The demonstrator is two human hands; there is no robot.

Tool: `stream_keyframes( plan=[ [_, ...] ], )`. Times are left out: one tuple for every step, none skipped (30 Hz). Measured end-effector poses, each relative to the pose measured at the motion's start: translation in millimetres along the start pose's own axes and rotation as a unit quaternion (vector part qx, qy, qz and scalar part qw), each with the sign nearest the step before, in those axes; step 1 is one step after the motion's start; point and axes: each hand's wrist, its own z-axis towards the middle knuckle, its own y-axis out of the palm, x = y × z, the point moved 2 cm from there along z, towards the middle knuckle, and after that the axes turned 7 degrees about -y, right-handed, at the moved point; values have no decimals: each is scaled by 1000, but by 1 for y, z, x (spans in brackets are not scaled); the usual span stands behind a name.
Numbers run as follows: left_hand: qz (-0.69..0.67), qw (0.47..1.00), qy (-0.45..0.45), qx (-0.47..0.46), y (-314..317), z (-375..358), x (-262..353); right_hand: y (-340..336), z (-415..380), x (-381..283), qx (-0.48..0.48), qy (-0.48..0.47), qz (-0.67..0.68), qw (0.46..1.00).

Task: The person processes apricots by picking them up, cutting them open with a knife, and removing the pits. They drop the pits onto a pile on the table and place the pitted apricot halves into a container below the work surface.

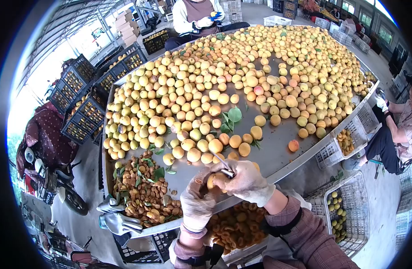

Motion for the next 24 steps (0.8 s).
stream_keyframes(
  plan=[
    [-89, 995, -32, 15, -1, 2, 2, 1, 2, 5, -26, 81, 93, 992],
    [-178, 982, -63, 31, -4, 3, 2, 0, 2, 5, -5, 136, 204, 969],
    [-256, 962, -88, 16, -11, 6, -3, -1, 5, 7, 26, 159, 277, 947],
    [-289, 952, -103, 14, -14, 9, -7, -2, 5, 5, 32, 161, 276, 947],
    [-321, 940, -118, 12, -15, 11, -9, -3, 5, 1, 37, 161, 275, 947],
    [-321, 940, -117, 14, -15, 12, -9, -4, 6, -1, 36, 161, 276, 947],
    [-358, 927, -113, 21, -14, 13, -9, -4, 7, -1, 33, 165, 286, 943],
    [-395, 912, -110, 28, -14, 12, -9, -3, 5, -1, 32, 169, 296, 940],
    [-394, 912, -111, 29, -20, 13, -19, -4, 3, -1, 31, 171, 297, 939],
    [-443, 889, -109, 25, -31, 16, -32, -5, 2, -2, 27, 181, 320, 930],
    [-491, 864, -106, 21, -39, 17, -43, -6, 0, -3, 23, 192, 342, 919],
    [-475, 869, -118, 70, -43, 18, -40, -7, -3, -6, -12, 156, 320, 934],
    [-476, 869, -116, 71, -42, 16, -36, -9, -9, -4, -102, 137, 313, 935],
    [-454, 882, -107, 72, -40, 14, -30, -1, -13, 9, -170, 37, 267, 948],
    [-431, 894, -98, 72, -37, 14, -26, 6, -12, 7, -234, -64, 216, 946],
    [-428, 895, -103, 77, -35, 15, -32, 5, -15, 9, -212, -57, 158, 963],
    [-428, 894, -107, 77, -34, 12, -33, 0, -18, 8, -212, -53, 159, 963],
    [-407, 905, -118, 47, -31, 10, -30, -14, -13, -13, -89, 58, 233, 967],
    [-386, 913, -126, 15, -25, 8, -26, -24, -12, -23, 39, 164, 295, 940],
    [-395, 908, -138, 2, -16, 7, -20, -27, -9, -17, 114, 81, 350, 926],
    [-397, 907, -139, -2, -11, 7, -22, -26, -5, -13, 192, -3, 415, 889],
    [-372, 914, -162, -12, -6, 5, -25, -26, -2, -12, 246, -37, 430, 868],
    [-345, 920, -185, -20, -1, 3, -28, -27, 0, -11, 298, -69, 442, 843],
    [-368, 909, -193, -12, 7, 2, -28, -26, 0, -9, 305, -108, 475, 819]
  ],
)
